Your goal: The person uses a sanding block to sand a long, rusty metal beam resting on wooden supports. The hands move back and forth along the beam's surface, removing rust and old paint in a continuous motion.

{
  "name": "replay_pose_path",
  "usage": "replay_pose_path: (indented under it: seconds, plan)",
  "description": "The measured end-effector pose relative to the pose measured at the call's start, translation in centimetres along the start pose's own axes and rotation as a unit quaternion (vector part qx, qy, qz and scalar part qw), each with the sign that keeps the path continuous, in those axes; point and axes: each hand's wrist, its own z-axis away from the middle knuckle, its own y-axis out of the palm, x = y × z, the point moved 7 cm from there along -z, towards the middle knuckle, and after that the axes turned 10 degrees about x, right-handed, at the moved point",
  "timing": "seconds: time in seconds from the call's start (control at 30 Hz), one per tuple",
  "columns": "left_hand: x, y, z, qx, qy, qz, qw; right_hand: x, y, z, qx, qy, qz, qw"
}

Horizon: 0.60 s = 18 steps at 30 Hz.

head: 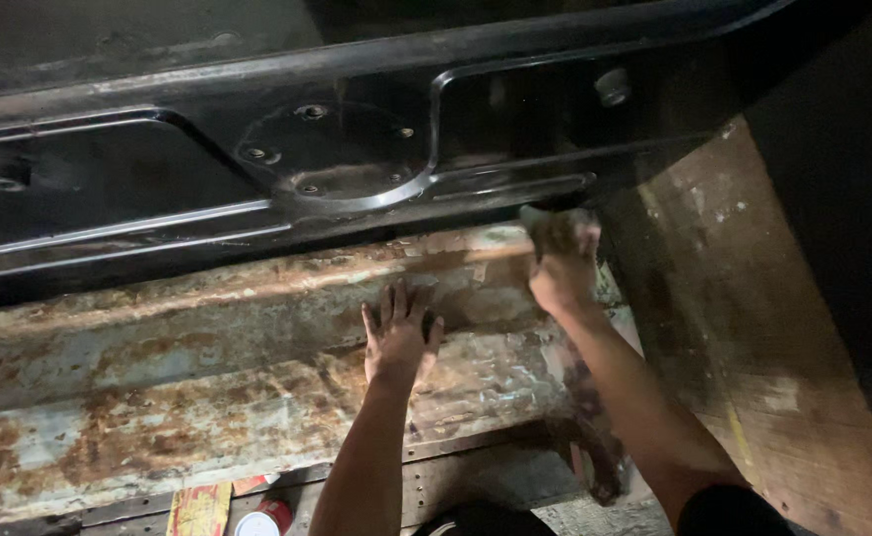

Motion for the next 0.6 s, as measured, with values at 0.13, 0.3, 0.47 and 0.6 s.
replay_pose_path:
  seconds: [0.13,0.3,0.47,0.6]
  plan:
    - [0.2,0.7,0.3,0.018,-0.025,0.002,1.0,2.2,1.0,-0.4,0.086,0.069,-0.095,0.989]
    - [-0.2,0.2,0.3,0.004,-0.018,0.009,1.0,6.5,-0.1,0.1,0.041,-0.054,-0.018,0.998]
    - [0.1,0.0,0.3,0.01,-0.024,0.014,1.0,-1.2,3.6,-0.3,0.324,0.141,-0.086,0.931]
    - [-0.2,-0.3,0.4,0.009,-0.02,0.006,1.0,3.8,1.6,0.3,0.133,-0.018,0.138,0.981]
